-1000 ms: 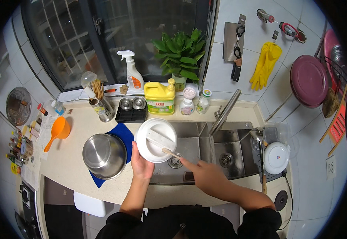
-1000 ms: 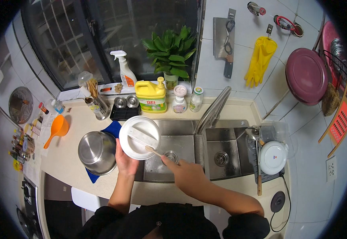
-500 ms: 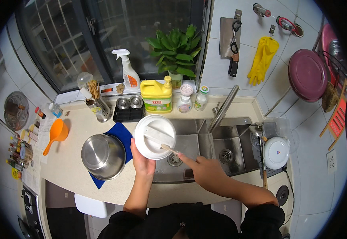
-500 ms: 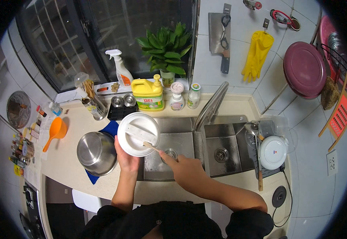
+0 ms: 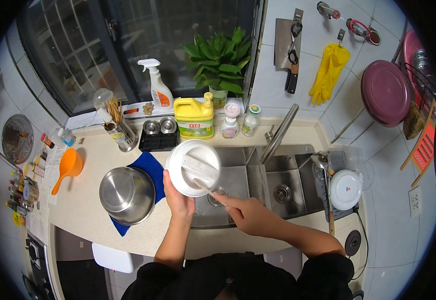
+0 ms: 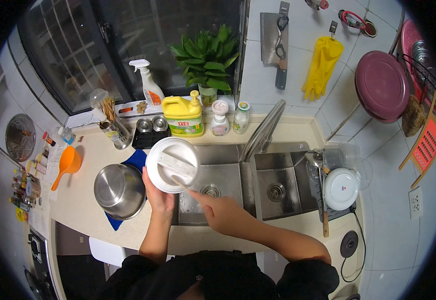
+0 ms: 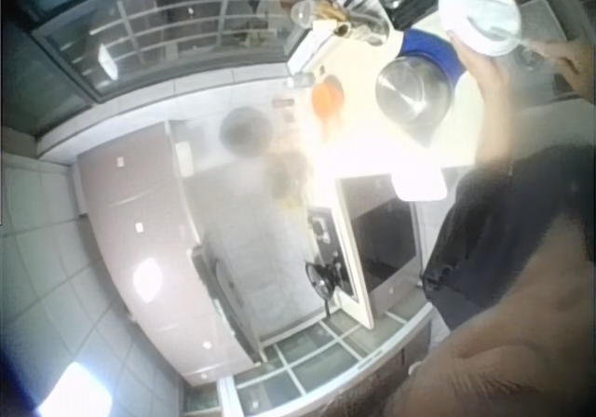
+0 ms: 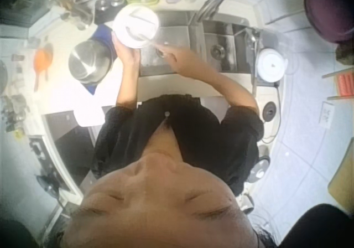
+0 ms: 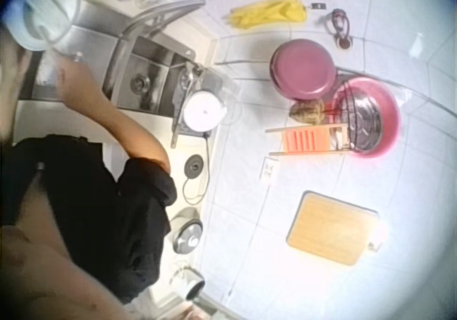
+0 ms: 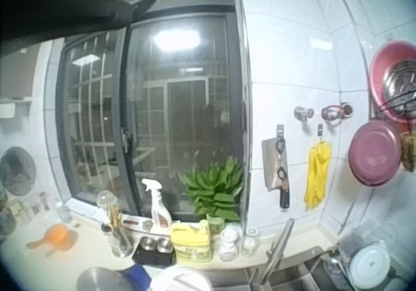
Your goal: The person walks to the kitchen sink carrying a white plastic container. They apply dish soap to a brush and scrub the container's interior and exterior, then rinse it under running water.
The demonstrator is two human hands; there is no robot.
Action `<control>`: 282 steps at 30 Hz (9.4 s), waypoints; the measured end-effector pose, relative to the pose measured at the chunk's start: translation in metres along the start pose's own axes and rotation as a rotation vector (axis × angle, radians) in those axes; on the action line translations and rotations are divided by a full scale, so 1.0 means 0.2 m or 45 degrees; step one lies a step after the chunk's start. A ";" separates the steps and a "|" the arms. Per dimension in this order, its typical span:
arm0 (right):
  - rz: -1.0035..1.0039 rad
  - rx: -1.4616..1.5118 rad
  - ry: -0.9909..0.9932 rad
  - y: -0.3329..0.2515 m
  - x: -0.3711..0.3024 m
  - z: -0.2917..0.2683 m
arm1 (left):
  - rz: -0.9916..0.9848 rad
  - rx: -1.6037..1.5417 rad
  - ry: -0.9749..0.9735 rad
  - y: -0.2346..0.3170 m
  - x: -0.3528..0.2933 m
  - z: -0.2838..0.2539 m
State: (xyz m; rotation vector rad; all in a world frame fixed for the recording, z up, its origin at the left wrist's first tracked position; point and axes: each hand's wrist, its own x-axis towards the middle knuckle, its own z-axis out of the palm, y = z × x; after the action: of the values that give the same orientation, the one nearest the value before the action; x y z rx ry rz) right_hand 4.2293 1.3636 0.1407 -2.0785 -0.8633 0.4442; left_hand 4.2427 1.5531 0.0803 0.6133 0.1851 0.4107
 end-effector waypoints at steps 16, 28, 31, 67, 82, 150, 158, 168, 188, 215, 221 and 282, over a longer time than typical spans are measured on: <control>-0.484 -1.124 -0.056 -0.16 0.01 -0.36 | -1.052 -0.254 -0.354 0.11 0.10 -0.07; -0.523 -1.364 -0.396 -0.37 0.07 -0.56 | -1.205 0.594 -0.526 0.22 0.12 0.15; -0.516 -1.357 -0.459 -0.36 0.07 -0.55 | -1.206 0.685 -0.544 0.18 0.13 0.13; -0.420 -1.052 -0.301 -0.25 0.10 -0.43 | -0.720 0.389 -0.313 0.18 0.13 0.00; -0.171 -0.942 0.193 -0.05 -0.04 0.02 | 0.082 0.119 0.089 0.08 0.02 0.09; -0.189 -0.702 0.078 0.02 -0.04 -0.27 | -0.604 -0.075 -0.156 0.15 0.07 0.06; -0.265 -0.890 0.112 0.00 0.02 -0.30 | -0.724 -0.069 -0.262 0.11 0.06 0.04; -0.260 -0.844 0.047 0.01 0.01 -0.33 | -0.695 -0.093 -0.223 0.15 0.06 0.03; -0.167 -0.348 0.168 0.01 0.05 -0.31 | -0.407 -0.345 -0.643 0.11 -0.07 -0.07; -0.229 -0.494 0.044 -0.03 -0.03 -0.09 | -0.281 -0.158 -0.165 0.10 -0.15 -0.02; -0.231 -0.714 0.167 0.04 0.03 -0.16 | -0.198 -0.126 -0.034 0.10 -0.14 0.02; 0.004 -0.386 -0.236 -0.14 0.02 -0.15 | 0.285 0.216 -0.064 0.02 -0.11 0.03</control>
State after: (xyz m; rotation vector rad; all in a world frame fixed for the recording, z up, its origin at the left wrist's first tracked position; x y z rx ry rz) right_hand 4.2376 1.3629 0.1813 -2.3417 -1.0921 0.5413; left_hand 4.2226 1.5436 0.0899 0.8143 0.1042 0.5990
